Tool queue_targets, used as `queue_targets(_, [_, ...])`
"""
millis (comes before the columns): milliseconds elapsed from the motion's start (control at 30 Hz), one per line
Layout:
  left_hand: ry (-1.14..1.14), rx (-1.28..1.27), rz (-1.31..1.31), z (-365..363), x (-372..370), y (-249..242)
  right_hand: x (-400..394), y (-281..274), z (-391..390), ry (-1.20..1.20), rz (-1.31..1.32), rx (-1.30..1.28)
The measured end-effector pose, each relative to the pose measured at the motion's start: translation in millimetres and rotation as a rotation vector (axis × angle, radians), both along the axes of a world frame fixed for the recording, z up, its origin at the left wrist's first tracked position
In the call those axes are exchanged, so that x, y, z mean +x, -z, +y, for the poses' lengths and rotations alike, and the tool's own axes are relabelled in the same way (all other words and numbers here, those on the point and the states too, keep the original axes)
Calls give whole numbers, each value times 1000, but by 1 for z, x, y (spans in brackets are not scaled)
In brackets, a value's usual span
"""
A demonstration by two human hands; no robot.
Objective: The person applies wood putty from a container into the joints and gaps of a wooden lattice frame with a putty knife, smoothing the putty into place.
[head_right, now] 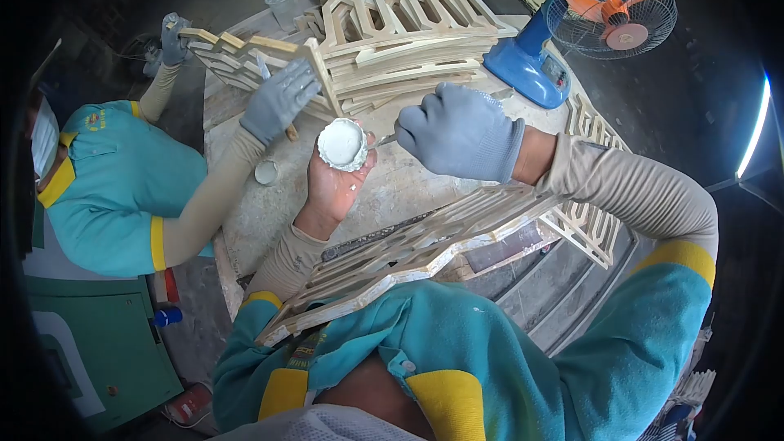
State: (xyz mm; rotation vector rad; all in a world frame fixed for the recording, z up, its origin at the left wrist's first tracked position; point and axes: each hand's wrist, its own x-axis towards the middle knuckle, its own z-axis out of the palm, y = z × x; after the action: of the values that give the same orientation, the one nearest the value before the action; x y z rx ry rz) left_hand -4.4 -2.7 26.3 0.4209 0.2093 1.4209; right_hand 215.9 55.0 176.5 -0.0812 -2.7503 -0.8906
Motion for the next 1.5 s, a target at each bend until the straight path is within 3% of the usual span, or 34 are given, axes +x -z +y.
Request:
queue_targets(367, [-189,-327,168,-3,16,-18,-9,3,-10,39,16,-41])
queue_targets(567, [-114,-156,129,-2,2,0,-1,3,2,147,-11,59])
queue_targets(800, [-62,-267,228,-7,14,-13,-8,3,-9,38,69,14])
queue_targets(900, [-34,-243,220,-7,11,-10,-14,7,-13,178,-9,-183])
queue_targets(967, [19,-125,205,-5,8,0,-16,7,-10,441,96,-794])
queue_targets(1000, [18,-125,204,-6,11,-2,-18,7,-7,442,96,-794])
queue_targets(1067, [-48,-234,202,-8,20,-11,-20,7,0,652,65,-1286])
queue_targets(1100, [-45,-235,203,-8,21,-13,-21,2,1,654,66,-1287])
queue_targets(1167, [-89,-225,208,-9,22,-15,-21,-8,2,869,4,-1563])
queue_targets(1267, [-83,-167,148,-9,18,-15,-10,-5,6,732,50,-1466])
queue_targets(1400, [-3,-102,101,-7,9,-4,2,-17,6,778,53,-1489])
queue_targets(1467, [29,-94,92,-6,7,1,7,-21,1,716,125,-1109])
queue_targets(1500, [28,-92,89,-5,7,0,11,-15,-2,628,149,-1059])
